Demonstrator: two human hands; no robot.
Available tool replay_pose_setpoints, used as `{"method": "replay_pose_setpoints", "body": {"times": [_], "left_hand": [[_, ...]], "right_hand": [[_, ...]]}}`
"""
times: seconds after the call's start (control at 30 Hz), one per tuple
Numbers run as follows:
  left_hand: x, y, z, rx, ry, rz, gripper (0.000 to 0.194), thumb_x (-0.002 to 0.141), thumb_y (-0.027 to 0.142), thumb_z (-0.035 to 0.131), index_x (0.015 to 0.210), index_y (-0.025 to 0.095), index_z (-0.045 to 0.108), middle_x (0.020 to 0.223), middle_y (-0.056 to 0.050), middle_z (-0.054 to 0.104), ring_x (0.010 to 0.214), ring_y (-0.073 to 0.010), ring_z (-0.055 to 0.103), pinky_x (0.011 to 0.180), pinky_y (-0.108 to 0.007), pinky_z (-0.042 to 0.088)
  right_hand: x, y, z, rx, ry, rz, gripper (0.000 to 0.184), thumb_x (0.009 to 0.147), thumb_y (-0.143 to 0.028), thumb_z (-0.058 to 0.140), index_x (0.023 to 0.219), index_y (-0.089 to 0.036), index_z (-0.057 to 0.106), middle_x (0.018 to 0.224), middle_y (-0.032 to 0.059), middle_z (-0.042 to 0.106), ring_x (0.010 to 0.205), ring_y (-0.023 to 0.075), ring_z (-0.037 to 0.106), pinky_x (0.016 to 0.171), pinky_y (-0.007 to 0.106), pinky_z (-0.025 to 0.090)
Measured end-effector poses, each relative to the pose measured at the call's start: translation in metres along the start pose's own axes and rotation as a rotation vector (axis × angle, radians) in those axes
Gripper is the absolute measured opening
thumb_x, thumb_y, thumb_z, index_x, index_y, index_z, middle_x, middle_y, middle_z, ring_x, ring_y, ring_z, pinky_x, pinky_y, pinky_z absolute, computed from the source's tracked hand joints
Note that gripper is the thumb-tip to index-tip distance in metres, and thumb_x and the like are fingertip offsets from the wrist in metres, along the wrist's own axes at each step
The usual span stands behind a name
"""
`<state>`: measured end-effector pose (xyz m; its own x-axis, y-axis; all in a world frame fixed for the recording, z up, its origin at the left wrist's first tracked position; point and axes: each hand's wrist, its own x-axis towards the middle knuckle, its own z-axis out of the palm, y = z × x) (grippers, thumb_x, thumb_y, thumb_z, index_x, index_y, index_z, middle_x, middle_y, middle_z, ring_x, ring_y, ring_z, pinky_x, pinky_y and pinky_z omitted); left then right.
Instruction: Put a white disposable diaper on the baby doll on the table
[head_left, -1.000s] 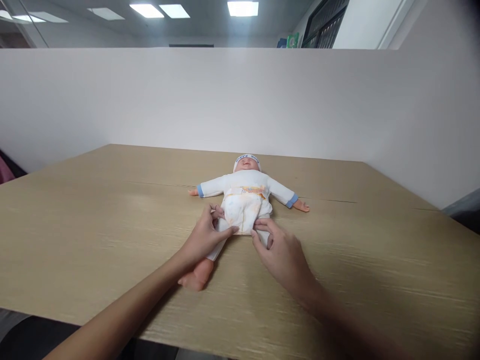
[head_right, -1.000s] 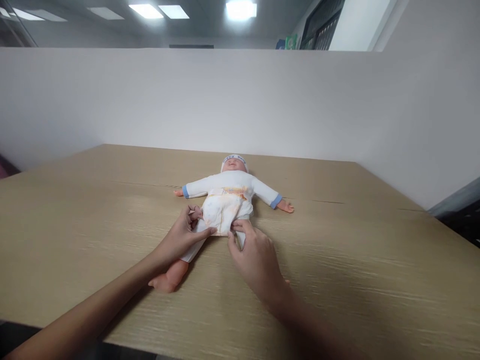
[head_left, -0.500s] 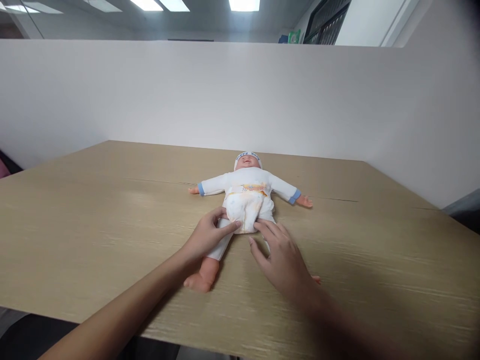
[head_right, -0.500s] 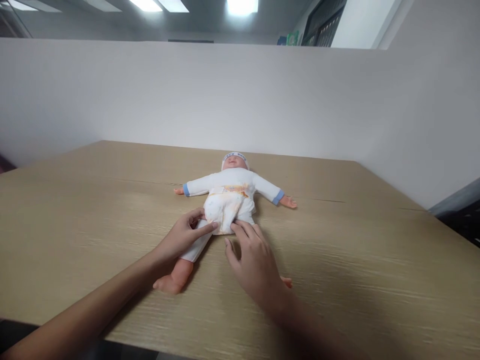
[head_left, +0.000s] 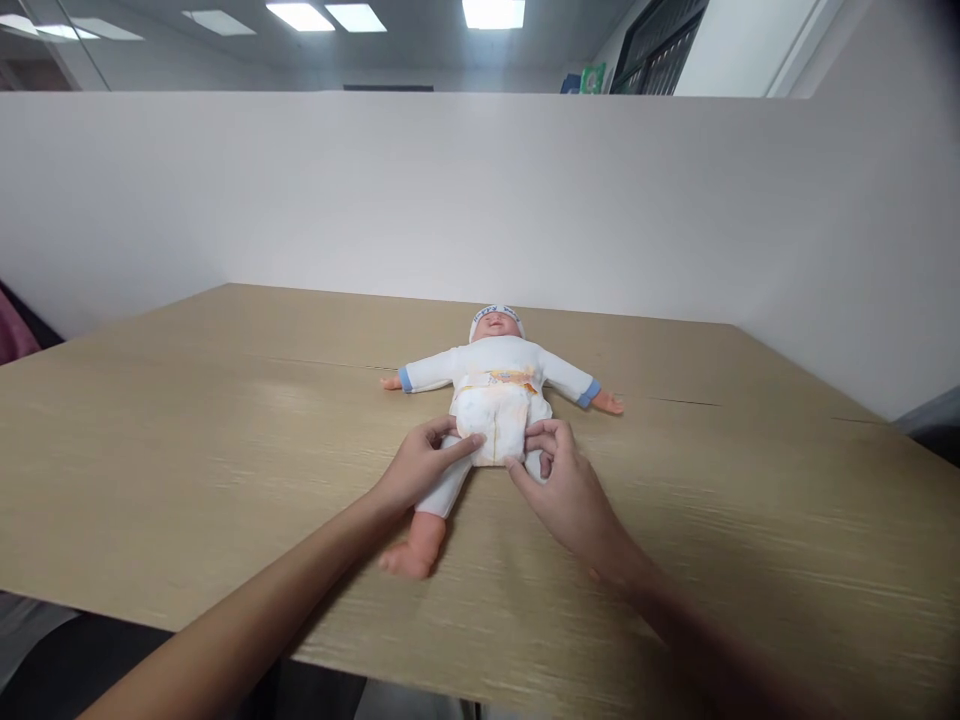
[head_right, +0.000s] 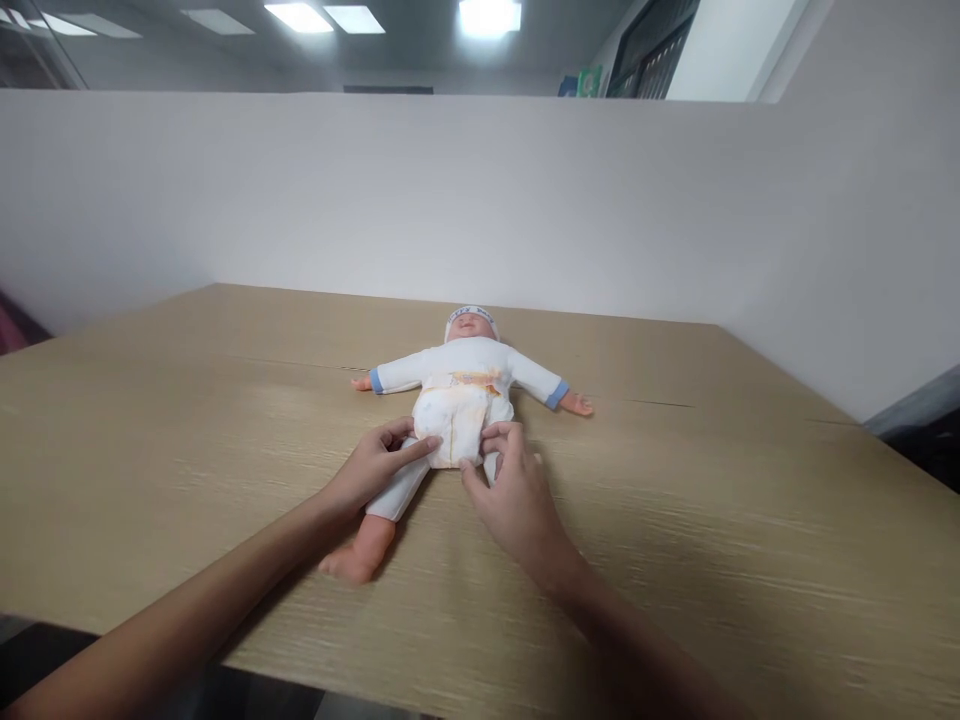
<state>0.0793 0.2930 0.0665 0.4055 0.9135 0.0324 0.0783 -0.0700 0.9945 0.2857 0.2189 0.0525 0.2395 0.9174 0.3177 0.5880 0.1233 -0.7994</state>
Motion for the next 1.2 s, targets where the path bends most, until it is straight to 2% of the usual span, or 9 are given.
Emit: {"method": "replay_pose_setpoints", "body": {"times": [0.17,0.33,0.53,0.67,0.77,0.93,1.07,1.2], "left_hand": [[0.0,-0.001,0.001,-0.109,-0.025,-0.039,0.048,0.083,0.057,0.086,0.107,0.017,0.077,0.106,-0.01,0.079,0.097,-0.0252,0.069,0.082,-0.034,0.051],[-0.002,-0.003,0.001,-0.066,-0.007,-0.021,0.046,0.085,0.058,0.085,0.106,0.017,0.076,0.105,-0.01,0.079,0.095,-0.0245,0.068,0.08,-0.034,0.05],[-0.004,0.001,0.001,0.032,-0.008,0.028,0.044,0.087,0.058,0.083,0.105,0.018,0.08,0.106,-0.009,0.08,0.098,-0.026,0.068,0.083,-0.035,0.05],[-0.001,0.006,0.002,-0.025,-0.083,-0.03,0.045,0.085,0.059,0.084,0.107,0.02,0.083,0.11,-0.008,0.082,0.1,-0.0266,0.069,0.084,-0.035,0.051],[0.0,0.008,0.003,-0.096,-0.103,-0.085,0.046,0.085,0.059,0.084,0.11,0.02,0.083,0.114,-0.009,0.082,0.099,-0.0264,0.07,0.084,-0.035,0.051],[0.001,0.005,0.006,-0.172,-0.094,-0.097,0.047,0.084,0.059,0.085,0.109,0.019,0.082,0.121,-0.012,0.082,0.104,-0.0285,0.071,0.088,-0.037,0.053],[0.001,0.003,0.007,-0.193,-0.089,-0.087,0.049,0.085,0.059,0.085,0.114,0.02,0.081,0.127,-0.012,0.081,0.11,-0.0302,0.072,0.093,-0.039,0.054],[0.001,0.005,0.008,-0.212,-0.074,-0.072,0.048,0.084,0.059,0.086,0.113,0.021,0.082,0.127,-0.011,0.081,0.114,-0.0317,0.073,0.098,-0.041,0.054]], "right_hand": [[-0.004,0.006,-0.005,0.014,0.051,0.073,0.045,0.088,-0.056,0.072,0.115,-0.027,0.05,0.102,0.0038,0.079,0.073,0.0226,0.059,0.076,0.038,0.046],[-0.004,0.008,-0.009,-0.009,0.031,0.13,0.044,0.088,-0.063,0.072,0.11,-0.026,0.06,0.1,0.0042,0.08,0.077,0.0239,0.063,0.077,0.039,0.048],[0.004,0.002,-0.018,-0.087,-0.062,0.095,0.035,0.092,-0.059,0.067,0.103,-0.027,0.075,0.102,0.0057,0.083,0.085,0.0272,0.069,0.082,0.042,0.05],[0.009,-0.003,-0.016,-0.136,-0.124,0.049,0.037,0.093,-0.06,0.063,0.095,-0.027,0.079,0.1,0.0078,0.081,0.099,0.0331,0.068,0.086,0.044,0.049],[0.01,-0.001,-0.012,-0.105,-0.104,0.033,0.037,0.094,-0.059,0.063,0.097,-0.026,0.079,0.102,0.0082,0.08,0.102,0.0328,0.067,0.087,0.042,0.05],[0.009,0.005,-0.01,-0.012,-0.077,0.072,0.037,0.092,-0.057,0.068,0.103,-0.024,0.079,0.097,0.0077,0.078,0.092,0.0291,0.067,0.079,0.037,0.052],[0.004,0.003,-0.013,0.007,-0.084,0.105,0.037,0.092,-0.058,0.068,0.102,-0.023,0.077,0.087,0.0051,0.074,0.077,0.0245,0.061,0.068,0.033,0.047],[0.003,-0.003,-0.013,0.035,-0.07,0.101,0.037,0.092,-0.057,0.068,0.103,-0.023,0.076,0.089,0.0039,0.074,0.069,0.0205,0.054,0.062,0.032,0.042]]}}
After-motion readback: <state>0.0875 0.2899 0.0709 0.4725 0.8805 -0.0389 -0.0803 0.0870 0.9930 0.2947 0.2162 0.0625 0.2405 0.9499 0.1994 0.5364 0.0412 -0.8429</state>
